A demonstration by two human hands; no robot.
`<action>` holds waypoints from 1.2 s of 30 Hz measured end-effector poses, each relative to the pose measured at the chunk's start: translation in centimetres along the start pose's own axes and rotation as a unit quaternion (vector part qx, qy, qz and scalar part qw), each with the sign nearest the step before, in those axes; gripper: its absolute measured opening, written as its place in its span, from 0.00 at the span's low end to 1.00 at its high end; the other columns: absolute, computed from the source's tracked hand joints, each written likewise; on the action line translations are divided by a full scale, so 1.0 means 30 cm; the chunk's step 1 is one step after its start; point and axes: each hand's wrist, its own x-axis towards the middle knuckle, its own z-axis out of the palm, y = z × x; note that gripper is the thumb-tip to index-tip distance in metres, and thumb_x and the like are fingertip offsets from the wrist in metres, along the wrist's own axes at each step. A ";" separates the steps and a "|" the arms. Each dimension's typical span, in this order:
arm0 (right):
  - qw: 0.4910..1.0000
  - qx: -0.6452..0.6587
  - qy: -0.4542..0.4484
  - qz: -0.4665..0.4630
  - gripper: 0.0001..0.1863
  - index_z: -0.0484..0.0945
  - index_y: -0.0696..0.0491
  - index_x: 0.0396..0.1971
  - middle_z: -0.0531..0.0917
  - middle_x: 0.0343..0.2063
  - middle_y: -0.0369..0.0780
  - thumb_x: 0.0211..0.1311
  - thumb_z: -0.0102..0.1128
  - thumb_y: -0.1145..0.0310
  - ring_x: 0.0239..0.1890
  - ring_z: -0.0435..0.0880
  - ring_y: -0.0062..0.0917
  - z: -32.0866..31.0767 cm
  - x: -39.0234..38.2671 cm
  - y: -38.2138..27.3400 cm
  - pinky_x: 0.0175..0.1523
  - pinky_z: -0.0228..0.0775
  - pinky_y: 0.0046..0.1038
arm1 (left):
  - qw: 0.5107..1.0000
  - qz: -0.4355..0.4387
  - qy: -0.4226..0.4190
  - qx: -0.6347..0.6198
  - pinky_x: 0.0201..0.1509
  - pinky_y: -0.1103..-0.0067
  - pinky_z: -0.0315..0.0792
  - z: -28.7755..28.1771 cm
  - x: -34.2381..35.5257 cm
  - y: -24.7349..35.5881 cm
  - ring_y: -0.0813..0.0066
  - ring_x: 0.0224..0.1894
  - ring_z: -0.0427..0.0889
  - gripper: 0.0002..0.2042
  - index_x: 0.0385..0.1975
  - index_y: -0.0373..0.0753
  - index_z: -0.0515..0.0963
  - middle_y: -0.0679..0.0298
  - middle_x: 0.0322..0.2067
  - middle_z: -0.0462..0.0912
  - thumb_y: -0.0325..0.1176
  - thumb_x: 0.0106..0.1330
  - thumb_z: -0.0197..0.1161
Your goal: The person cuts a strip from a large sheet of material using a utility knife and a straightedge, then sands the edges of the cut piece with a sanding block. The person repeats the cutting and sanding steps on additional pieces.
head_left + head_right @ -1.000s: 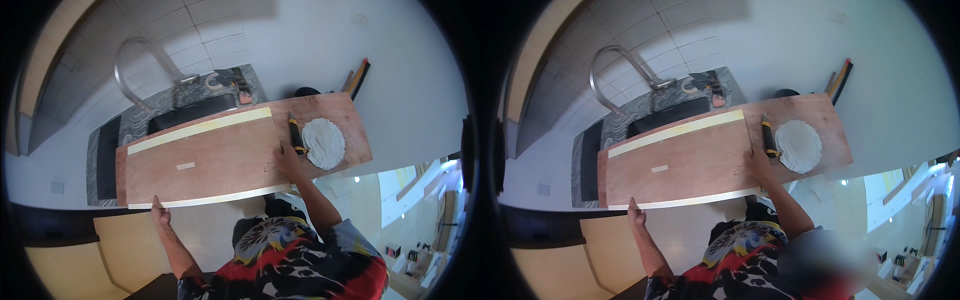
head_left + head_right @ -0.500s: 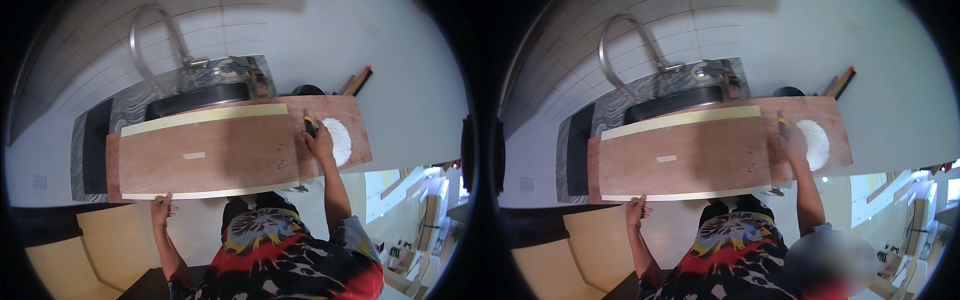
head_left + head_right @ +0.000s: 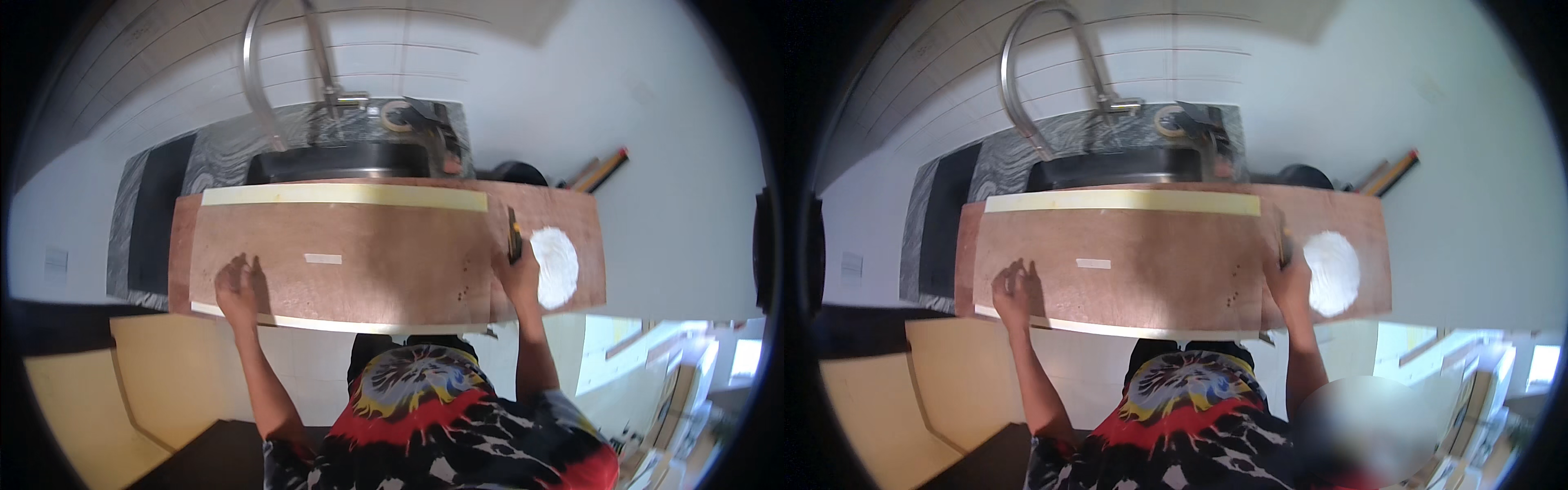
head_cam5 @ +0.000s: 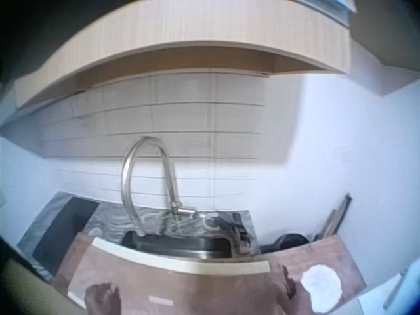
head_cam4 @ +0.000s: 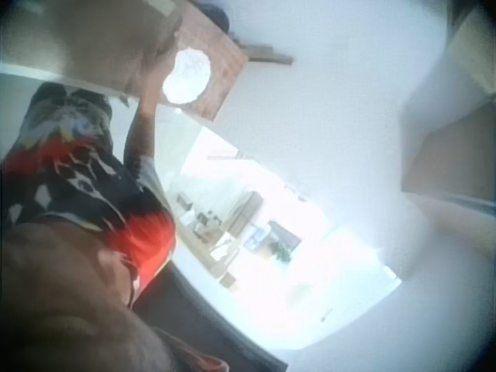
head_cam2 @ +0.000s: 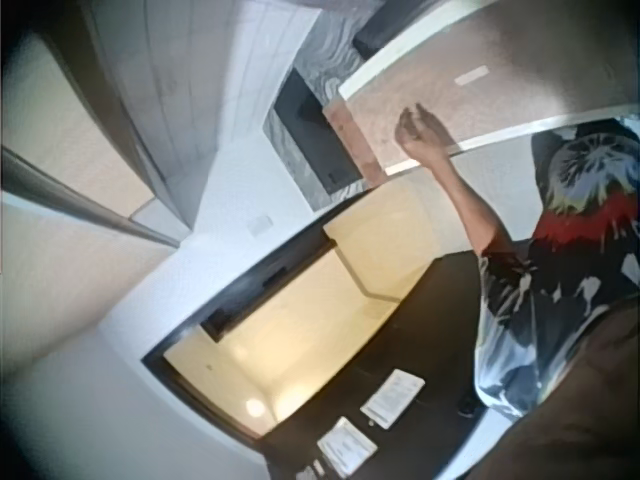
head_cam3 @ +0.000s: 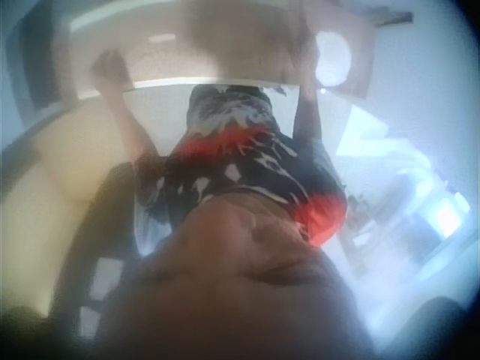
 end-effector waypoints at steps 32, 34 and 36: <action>0.990 -0.017 -0.111 -0.088 0.11 0.71 0.59 0.44 0.80 0.29 0.56 0.71 0.57 0.68 0.33 0.80 0.58 0.041 0.106 -0.144 0.38 0.70 0.49 | 0.977 -0.014 0.080 0.198 0.65 0.57 0.67 0.120 0.099 -0.084 0.40 0.57 0.76 0.20 0.56 0.30 0.78 0.40 0.54 0.79 0.34 0.69 0.62; 0.959 0.074 -0.243 -0.123 0.12 0.71 0.59 0.48 0.81 0.32 0.55 0.72 0.54 0.67 0.37 0.81 0.53 0.135 0.188 -0.304 0.41 0.71 0.46 | 0.990 -0.039 0.050 0.123 0.64 0.52 0.65 0.273 0.068 0.120 0.45 0.59 0.75 0.19 0.53 0.33 0.78 0.44 0.53 0.79 0.40 0.71 0.61; 0.907 0.075 -0.373 -0.179 0.16 0.71 0.58 0.55 0.82 0.32 0.47 0.74 0.51 0.65 0.34 0.83 0.36 0.268 0.268 -0.459 0.42 0.74 0.36 | 0.973 -0.109 -0.039 0.202 0.67 0.36 0.53 0.408 -0.003 0.274 0.37 0.70 0.61 0.29 0.67 0.40 0.68 0.41 0.67 0.65 0.52 0.73 0.57</action>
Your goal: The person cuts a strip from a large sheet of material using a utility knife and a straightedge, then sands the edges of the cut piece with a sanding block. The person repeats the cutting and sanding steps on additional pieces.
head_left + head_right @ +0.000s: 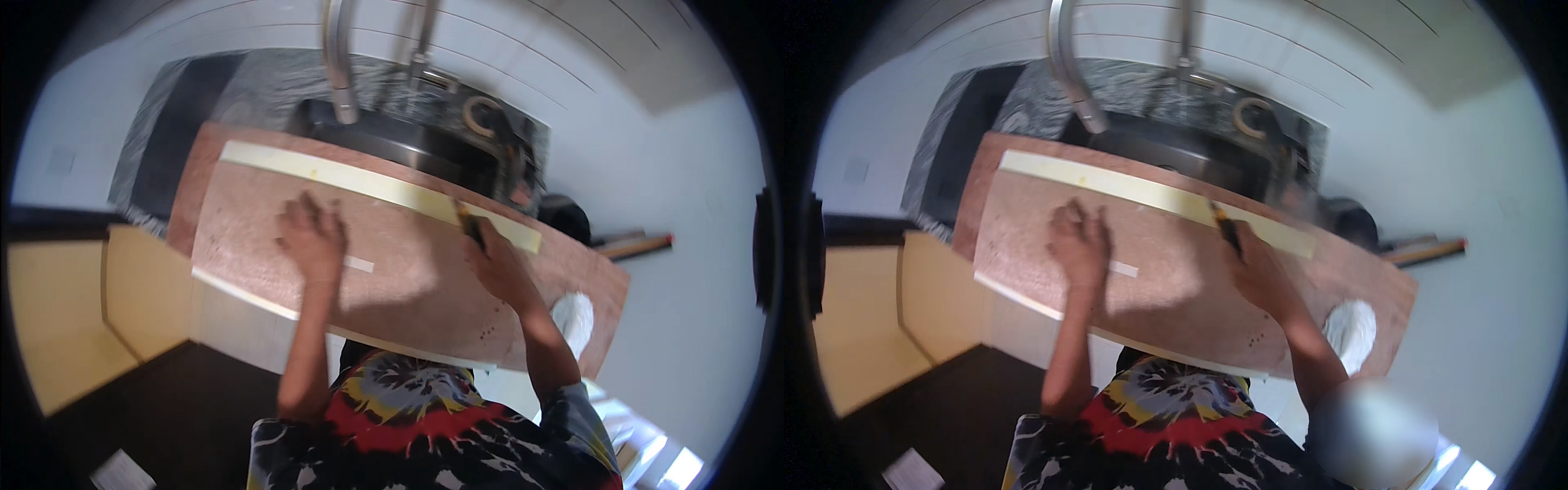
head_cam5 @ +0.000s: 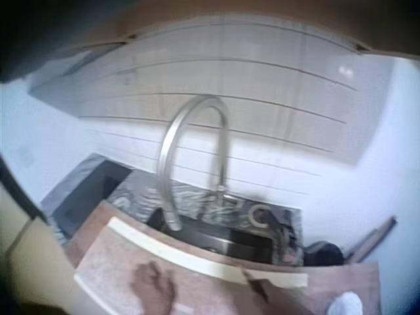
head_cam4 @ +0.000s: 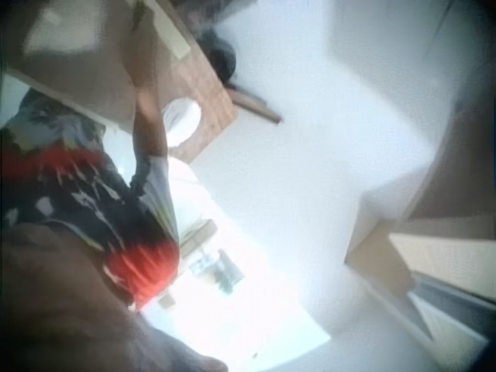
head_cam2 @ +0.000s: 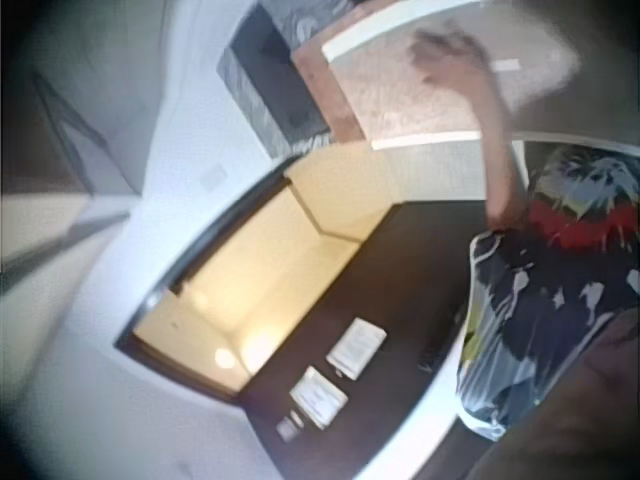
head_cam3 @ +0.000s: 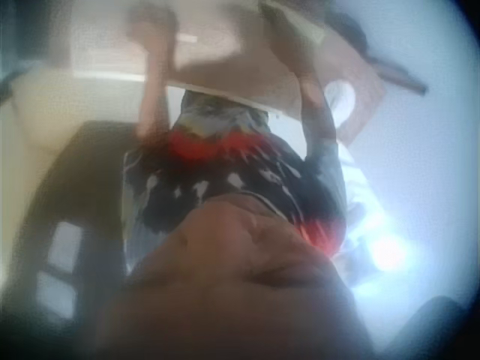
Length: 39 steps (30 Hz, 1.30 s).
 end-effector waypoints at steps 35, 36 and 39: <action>0.923 -0.141 -0.164 -0.319 0.16 0.85 0.60 0.44 0.87 0.43 0.53 0.62 0.53 0.73 0.47 0.88 0.44 0.875 1.001 -0.704 0.50 0.80 0.42 | 0.989 -0.123 -0.053 0.062 0.77 0.44 0.34 0.060 -0.074 0.147 0.33 0.77 0.42 0.34 0.72 0.22 0.52 0.35 0.74 0.47 0.44 0.74 0.43; 0.920 -0.143 -0.166 -0.325 0.16 0.85 0.60 0.44 0.87 0.43 0.53 0.62 0.52 0.72 0.47 0.88 0.44 0.874 0.997 -0.708 0.50 0.80 0.42 | 0.989 -0.124 -0.055 0.063 0.77 0.44 0.34 0.062 -0.076 0.144 0.33 0.77 0.41 0.34 0.72 0.22 0.52 0.35 0.74 0.47 0.44 0.74 0.43; 0.909 -0.175 -0.179 -0.333 0.16 0.85 0.60 0.45 0.87 0.44 0.52 0.62 0.52 0.72 0.47 0.88 0.43 0.864 0.998 -0.731 0.51 0.79 0.42 | 0.988 -0.127 -0.057 0.063 0.77 0.44 0.34 0.064 -0.075 0.143 0.33 0.77 0.41 0.35 0.72 0.23 0.51 0.36 0.74 0.47 0.45 0.74 0.44</action>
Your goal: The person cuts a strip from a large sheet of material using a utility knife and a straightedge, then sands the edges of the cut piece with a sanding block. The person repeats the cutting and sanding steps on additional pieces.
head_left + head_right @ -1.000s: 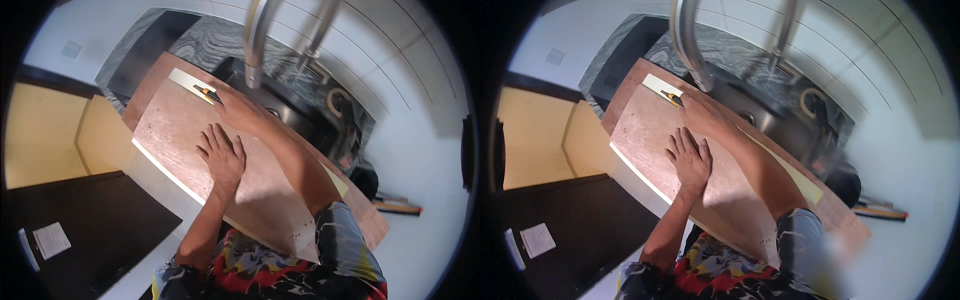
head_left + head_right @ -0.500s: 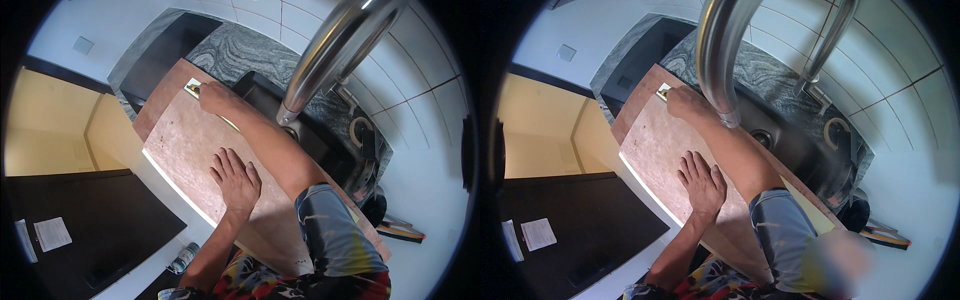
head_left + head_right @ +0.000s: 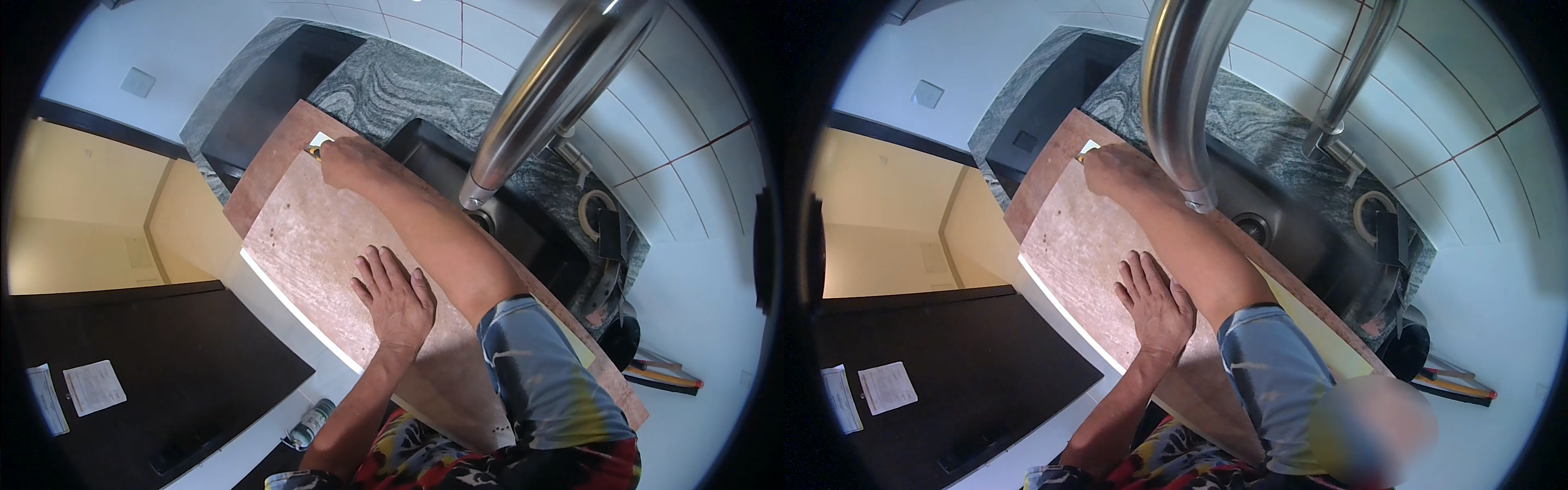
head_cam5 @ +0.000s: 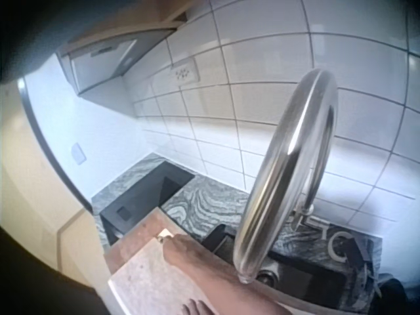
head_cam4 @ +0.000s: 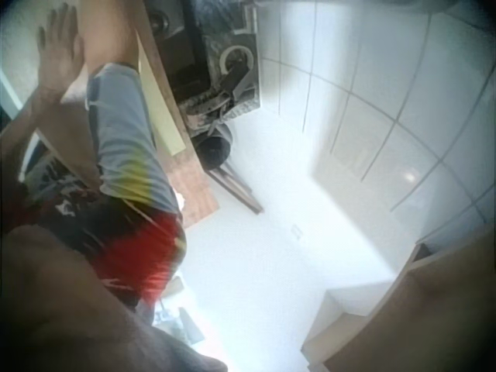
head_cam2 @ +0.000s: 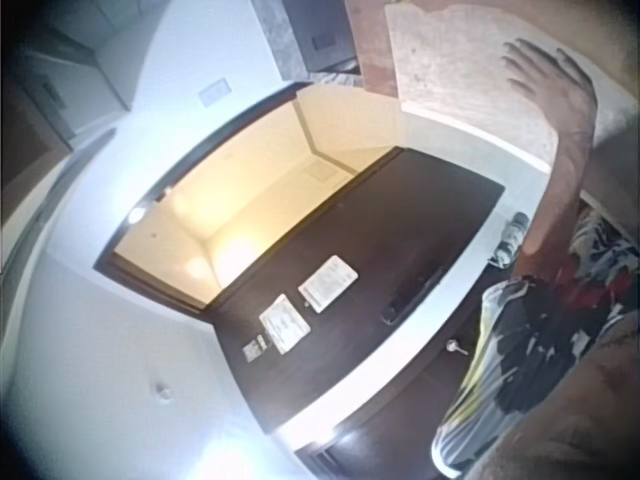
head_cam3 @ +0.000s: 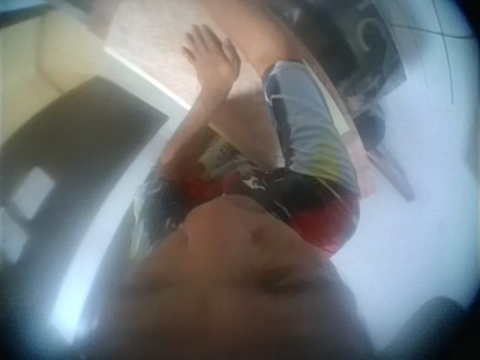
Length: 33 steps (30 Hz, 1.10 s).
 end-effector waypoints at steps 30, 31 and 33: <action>0.993 -0.057 -0.106 -0.021 0.14 0.81 0.62 0.45 0.87 0.42 0.54 0.60 0.58 0.74 0.51 0.86 0.41 -0.151 -0.554 0.154 0.54 0.78 0.39 | 0.997 0.019 0.068 0.032 0.76 0.44 0.40 0.050 -0.007 -0.012 0.38 0.77 0.47 0.34 0.72 0.26 0.55 0.40 0.74 0.53 0.50 0.78 0.40; 0.992 -0.047 -0.113 -0.012 0.14 0.81 0.62 0.45 0.86 0.42 0.54 0.60 0.57 0.75 0.51 0.86 0.42 -0.159 -0.596 0.179 0.54 0.78 0.39 | 0.997 0.018 0.069 0.031 0.76 0.44 0.40 0.054 -0.007 -0.009 0.38 0.77 0.47 0.34 0.73 0.27 0.55 0.40 0.74 0.53 0.50 0.78 0.40; 0.991 -0.025 -0.129 -0.003 0.13 0.81 0.63 0.44 0.85 0.42 0.54 0.60 0.56 0.75 0.51 0.85 0.43 -0.186 -0.691 0.198 0.54 0.78 0.39 | 0.996 0.022 0.077 0.033 0.76 0.45 0.41 0.056 -0.010 -0.017 0.37 0.77 0.48 0.33 0.72 0.27 0.55 0.39 0.73 0.54 0.49 0.78 0.41</action>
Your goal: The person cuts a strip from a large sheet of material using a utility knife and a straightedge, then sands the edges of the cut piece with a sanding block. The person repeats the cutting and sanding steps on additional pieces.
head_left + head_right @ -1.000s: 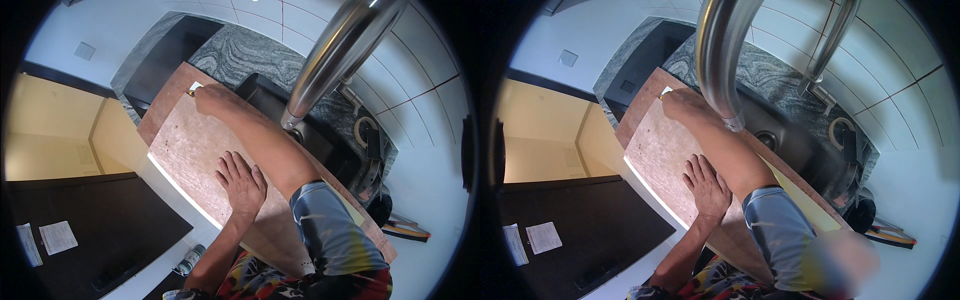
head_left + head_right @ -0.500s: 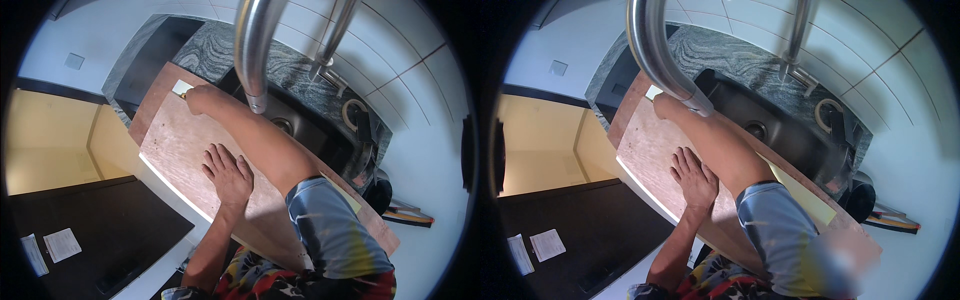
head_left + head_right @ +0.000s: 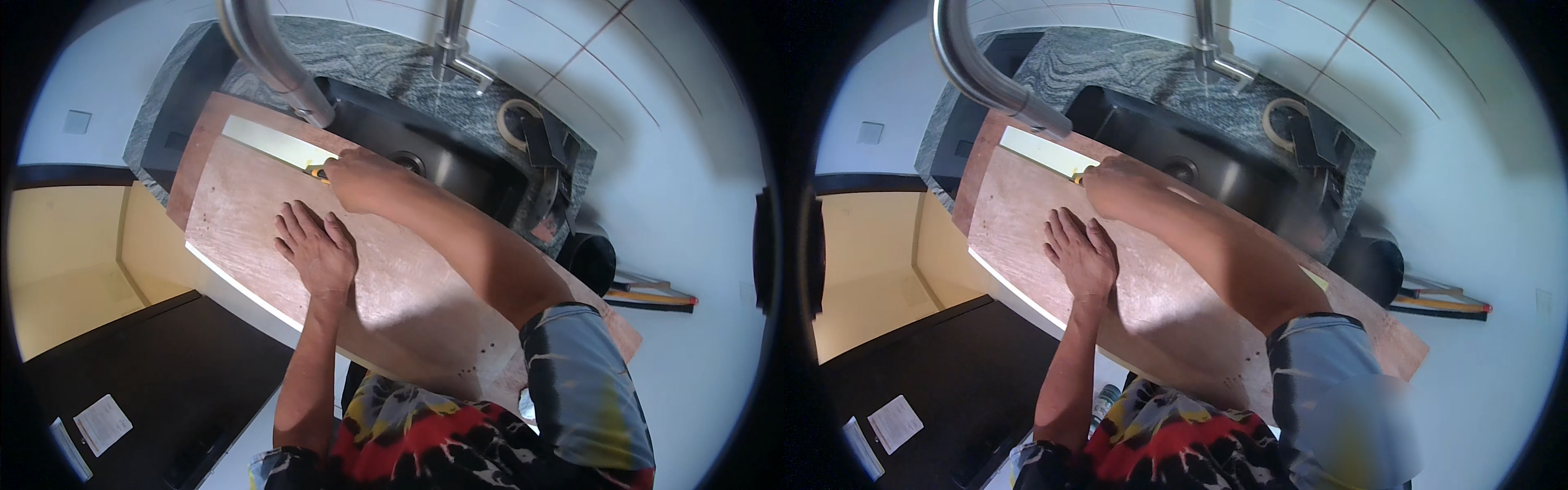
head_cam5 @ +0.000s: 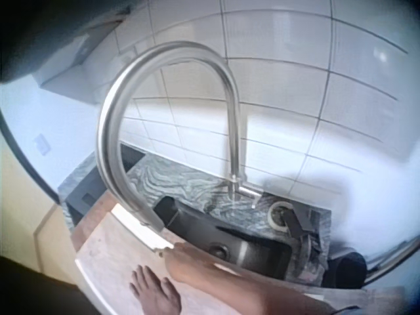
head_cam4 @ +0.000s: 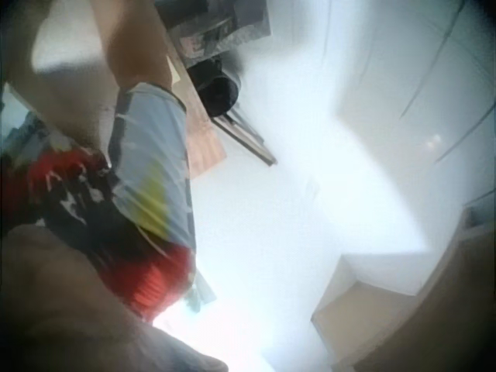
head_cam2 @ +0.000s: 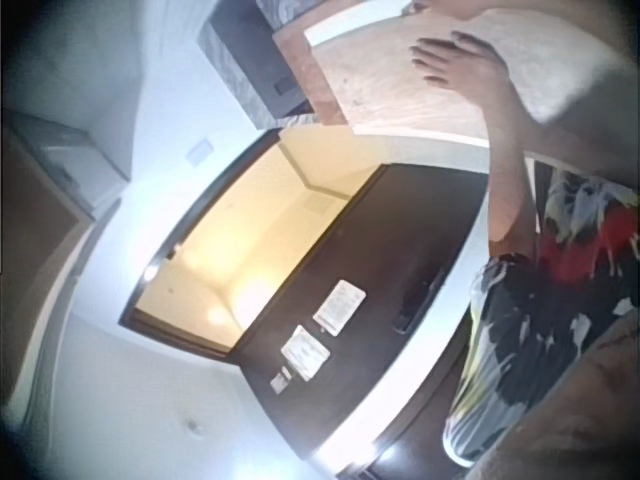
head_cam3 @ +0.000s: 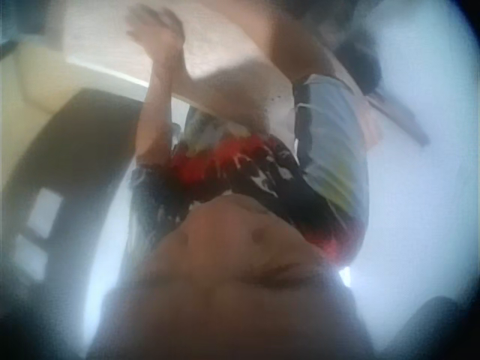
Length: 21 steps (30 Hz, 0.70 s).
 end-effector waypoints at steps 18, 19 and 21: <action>0.996 0.023 0.048 0.077 0.11 0.75 0.62 0.45 0.84 0.41 0.53 0.69 0.55 0.72 0.57 0.79 0.39 0.045 -0.928 0.190 0.59 0.74 0.39 | 0.999 0.006 0.036 0.031 0.77 0.51 0.47 0.033 0.002 -0.027 0.48 0.77 0.53 0.34 0.73 0.35 0.61 0.47 0.74 0.58 0.57 0.77 0.42; 0.995 0.011 0.050 0.085 0.10 0.75 0.62 0.45 0.85 0.40 0.52 0.69 0.56 0.72 0.55 0.81 0.39 0.050 -0.971 0.200 0.58 0.74 0.40 | 0.999 0.005 0.042 0.030 0.77 0.51 0.47 0.036 0.000 -0.031 0.49 0.77 0.54 0.34 0.72 0.36 0.61 0.47 0.74 0.58 0.57 0.77 0.43; 0.992 -0.010 0.029 0.119 0.10 0.75 0.61 0.45 0.85 0.39 0.51 0.69 0.56 0.72 0.52 0.83 0.40 0.038 -1.056 0.211 0.54 0.76 0.40 | 0.999 0.002 0.031 0.021 0.77 0.50 0.47 0.024 0.002 -0.014 0.47 0.77 0.53 0.35 0.72 0.34 0.61 0.46 0.74 0.58 0.57 0.76 0.42</action>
